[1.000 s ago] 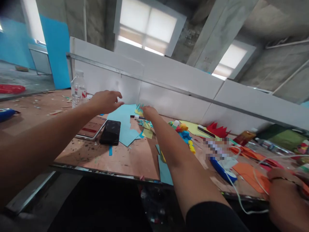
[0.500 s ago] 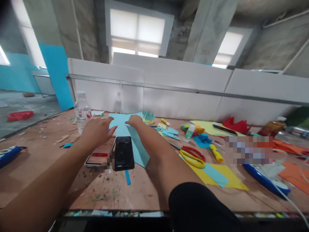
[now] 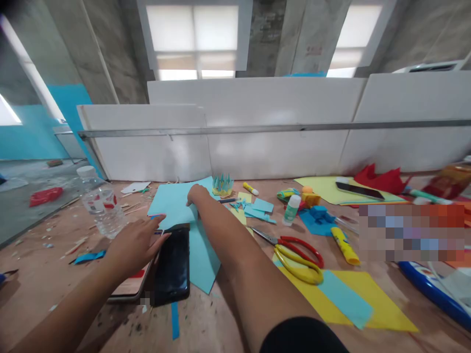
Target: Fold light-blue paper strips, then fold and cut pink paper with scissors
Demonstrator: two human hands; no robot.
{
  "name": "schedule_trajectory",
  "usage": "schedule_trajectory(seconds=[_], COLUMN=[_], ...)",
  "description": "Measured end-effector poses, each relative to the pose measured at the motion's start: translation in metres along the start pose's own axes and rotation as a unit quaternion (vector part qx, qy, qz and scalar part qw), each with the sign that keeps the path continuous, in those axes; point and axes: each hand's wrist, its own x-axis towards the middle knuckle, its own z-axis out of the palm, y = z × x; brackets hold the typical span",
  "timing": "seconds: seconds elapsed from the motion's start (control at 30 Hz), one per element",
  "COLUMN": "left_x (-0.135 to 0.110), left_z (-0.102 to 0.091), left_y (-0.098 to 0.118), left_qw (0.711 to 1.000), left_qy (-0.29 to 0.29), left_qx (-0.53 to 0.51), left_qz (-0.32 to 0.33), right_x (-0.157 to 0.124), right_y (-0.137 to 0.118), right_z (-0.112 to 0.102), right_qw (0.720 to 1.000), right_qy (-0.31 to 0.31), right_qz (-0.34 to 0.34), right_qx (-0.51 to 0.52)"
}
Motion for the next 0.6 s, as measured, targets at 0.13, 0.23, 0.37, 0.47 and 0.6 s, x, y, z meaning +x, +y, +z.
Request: schedule_trajectory(seconds=[0.13,0.23,0.37,0.47,0.6], left_x=[0.003,0.003,0.002,0.005,0.015], left_z=[0.011,0.022,0.036,0.037,0.028], left_y=[-0.02,-0.039,-0.052,-0.048,-0.032], left_qw=[0.999,0.994,0.973,0.939,0.769], left_qy=[0.036,0.092,0.161,0.177,0.21], left_qx=[-0.02,-0.044,-0.142,-0.262,-0.549], left_qz=[-0.027,-0.044,-0.08,-0.138,-0.251], right_x=[0.009,0.014,0.009,-0.003,-0.021], right_y=[0.003,0.009,0.017,0.017,0.008], right_z=[-0.022,-0.043,-0.056,-0.056,-0.06], right_qw=[0.981,0.95,0.915,0.891,0.864], right_qy=[0.025,0.032,0.009,-0.007,-0.048], right_qz=[-0.146,-0.21,-0.224,-0.23,-0.249], right_qx=[0.125,0.228,0.335,0.391,0.434])
